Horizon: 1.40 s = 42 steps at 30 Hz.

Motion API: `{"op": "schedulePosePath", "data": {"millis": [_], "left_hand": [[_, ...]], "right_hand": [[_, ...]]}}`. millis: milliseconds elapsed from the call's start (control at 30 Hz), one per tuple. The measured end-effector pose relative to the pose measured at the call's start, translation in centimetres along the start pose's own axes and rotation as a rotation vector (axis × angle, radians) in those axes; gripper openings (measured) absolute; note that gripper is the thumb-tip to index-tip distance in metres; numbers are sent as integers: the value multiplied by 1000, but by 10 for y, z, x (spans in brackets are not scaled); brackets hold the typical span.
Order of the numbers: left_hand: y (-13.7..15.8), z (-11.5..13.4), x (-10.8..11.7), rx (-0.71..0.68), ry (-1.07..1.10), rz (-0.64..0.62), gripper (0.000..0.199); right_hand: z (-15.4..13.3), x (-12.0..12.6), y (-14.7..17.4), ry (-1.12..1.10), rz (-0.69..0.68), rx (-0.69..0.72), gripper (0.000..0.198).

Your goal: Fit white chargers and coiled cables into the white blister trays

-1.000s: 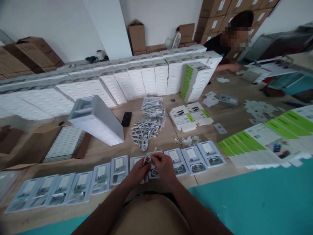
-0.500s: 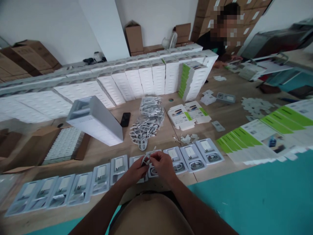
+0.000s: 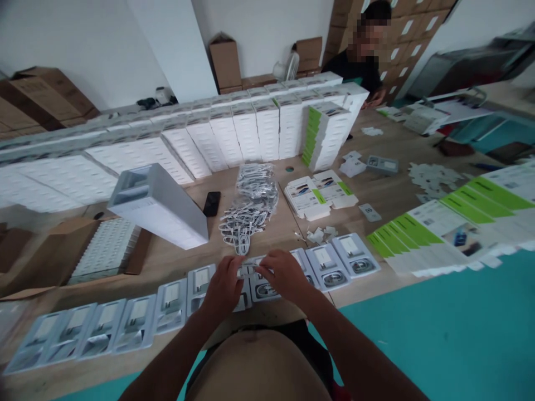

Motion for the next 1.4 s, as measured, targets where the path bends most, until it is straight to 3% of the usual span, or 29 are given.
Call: {"op": "schedulePosePath", "data": {"millis": [100,200,267,333,400,500,567,667,800,933,1000,1067,1200,1300,1400], "left_hand": [[2,-5,0,124,248,-127,40],[3,-11,-1,301,540,-491,25],[4,-15,-2,365,667,-639,27],[5,-21,-5,373,630,-598,24],[6,-27,-12,342,444,-474,18],[8,-35,-27,286,155,-329,12],[12,-39,-37,269,77,-297,14],[19,-40,-43,272,141,-283,17],[29,-43,-41,319,448,-296,24],[38,-55,-41,404,703,-320,19],[43,-63,-41,439,808,-343,16],[49,-73,-39,467,860,-380,16],[62,-96,-23,379,592,-376,17],[66,-111,-10,237,273,-360,17],[62,-117,0,74,122,-401,20]], "right_hand": [[3,-8,4,-8,-17,14,19],[4,-14,9,16,-9,27,18],[1,-16,9,105,-33,47,18],[-4,-18,8,252,-86,59,15],[-13,-21,4,366,-166,36,10],[-23,-28,-2,315,-226,-94,11],[-26,-35,-5,123,-177,-206,13],[-24,-51,-5,-343,-69,-377,16],[-23,-81,3,-859,46,-598,18],[-36,-105,13,-1141,70,-762,31],[-46,-112,15,-1060,59,-727,30],[-56,-116,16,-790,64,-585,24],[-67,-125,19,-287,164,-366,17],[-68,-129,19,-302,160,-366,29],[-67,-125,12,-386,39,-345,25]]}}
Point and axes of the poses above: each hand's wrist, its own y-axis away from the middle knuckle, its own x-axis out of the back of the hand, z = x × y, the point moved 1 cm from there along -y, towards the middle knuckle, and after that the axes turned 7 degrees about x, right-handed, at the moved point
